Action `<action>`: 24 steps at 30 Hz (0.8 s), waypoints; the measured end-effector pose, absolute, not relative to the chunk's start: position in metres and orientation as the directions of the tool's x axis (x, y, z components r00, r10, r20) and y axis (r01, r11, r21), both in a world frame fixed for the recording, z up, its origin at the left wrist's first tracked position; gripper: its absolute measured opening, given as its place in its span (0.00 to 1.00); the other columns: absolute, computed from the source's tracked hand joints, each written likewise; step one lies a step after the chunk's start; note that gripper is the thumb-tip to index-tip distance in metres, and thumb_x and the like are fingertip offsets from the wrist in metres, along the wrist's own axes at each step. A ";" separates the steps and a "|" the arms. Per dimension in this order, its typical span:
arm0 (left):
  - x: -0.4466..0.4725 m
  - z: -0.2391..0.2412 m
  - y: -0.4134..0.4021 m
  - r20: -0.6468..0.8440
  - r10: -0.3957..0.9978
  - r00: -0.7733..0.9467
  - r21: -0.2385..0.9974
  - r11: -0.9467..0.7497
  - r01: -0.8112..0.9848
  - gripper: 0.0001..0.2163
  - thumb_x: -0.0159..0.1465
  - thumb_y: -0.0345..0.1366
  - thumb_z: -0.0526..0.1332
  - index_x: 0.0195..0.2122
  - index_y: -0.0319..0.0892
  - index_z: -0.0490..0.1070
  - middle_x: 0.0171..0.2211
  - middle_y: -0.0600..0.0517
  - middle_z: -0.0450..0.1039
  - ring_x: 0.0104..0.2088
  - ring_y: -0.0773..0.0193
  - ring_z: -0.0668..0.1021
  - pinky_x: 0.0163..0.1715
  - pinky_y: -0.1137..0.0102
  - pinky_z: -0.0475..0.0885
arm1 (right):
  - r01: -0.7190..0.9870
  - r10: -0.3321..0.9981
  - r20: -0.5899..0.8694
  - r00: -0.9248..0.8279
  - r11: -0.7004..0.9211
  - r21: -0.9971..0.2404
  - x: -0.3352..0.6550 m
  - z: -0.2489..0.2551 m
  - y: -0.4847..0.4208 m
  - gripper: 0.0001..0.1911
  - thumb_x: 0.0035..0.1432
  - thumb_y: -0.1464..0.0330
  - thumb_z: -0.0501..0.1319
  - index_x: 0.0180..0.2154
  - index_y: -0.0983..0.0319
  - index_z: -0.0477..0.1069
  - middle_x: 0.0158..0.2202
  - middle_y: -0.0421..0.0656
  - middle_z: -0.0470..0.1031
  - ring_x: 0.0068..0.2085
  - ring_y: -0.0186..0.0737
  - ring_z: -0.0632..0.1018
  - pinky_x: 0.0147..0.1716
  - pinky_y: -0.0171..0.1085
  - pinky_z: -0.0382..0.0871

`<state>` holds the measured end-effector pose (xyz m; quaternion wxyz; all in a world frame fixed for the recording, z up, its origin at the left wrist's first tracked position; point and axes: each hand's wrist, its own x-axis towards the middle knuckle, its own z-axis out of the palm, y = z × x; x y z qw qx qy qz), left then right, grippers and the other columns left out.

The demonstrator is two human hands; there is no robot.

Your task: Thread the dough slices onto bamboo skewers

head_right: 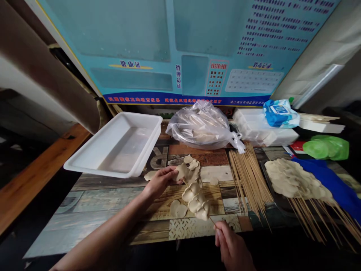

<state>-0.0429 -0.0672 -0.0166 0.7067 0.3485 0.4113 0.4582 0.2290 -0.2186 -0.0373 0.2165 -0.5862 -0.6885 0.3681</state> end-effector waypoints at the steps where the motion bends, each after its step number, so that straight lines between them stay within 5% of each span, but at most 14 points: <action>1: -0.043 -0.016 -0.068 -0.275 0.927 0.254 0.838 0.361 -0.408 0.16 0.50 0.43 0.68 0.35 0.37 0.74 0.29 0.51 0.75 0.29 0.65 0.76 0.37 0.65 0.73 | 0.658 0.965 -0.133 -0.224 0.049 -0.751 0.228 -0.038 -0.219 0.14 0.67 0.62 0.41 0.36 0.57 0.61 0.23 0.33 0.66 0.15 0.29 0.65 0.17 0.28 0.62; 17: -0.040 0.000 -0.080 -0.185 0.952 0.242 0.926 0.252 -0.282 0.16 0.51 0.43 0.68 0.37 0.37 0.77 0.33 0.49 0.77 0.33 0.63 0.77 0.37 0.68 0.73 | 0.741 0.971 0.009 -0.239 0.188 -0.645 0.222 -0.032 -0.212 0.11 0.66 0.66 0.43 0.36 0.58 0.62 0.21 0.34 0.67 0.22 0.32 0.73 0.25 0.30 0.67; 24: -0.044 -0.009 -0.077 -0.349 0.863 0.364 0.701 0.499 -0.510 0.15 0.48 0.35 0.71 0.37 0.37 0.75 0.30 0.49 0.77 0.30 0.63 0.79 0.33 0.69 0.75 | 0.699 0.971 -0.021 -0.239 0.157 -0.697 0.223 -0.030 -0.212 0.12 0.67 0.65 0.42 0.37 0.58 0.61 0.22 0.35 0.67 0.18 0.31 0.70 0.19 0.29 0.66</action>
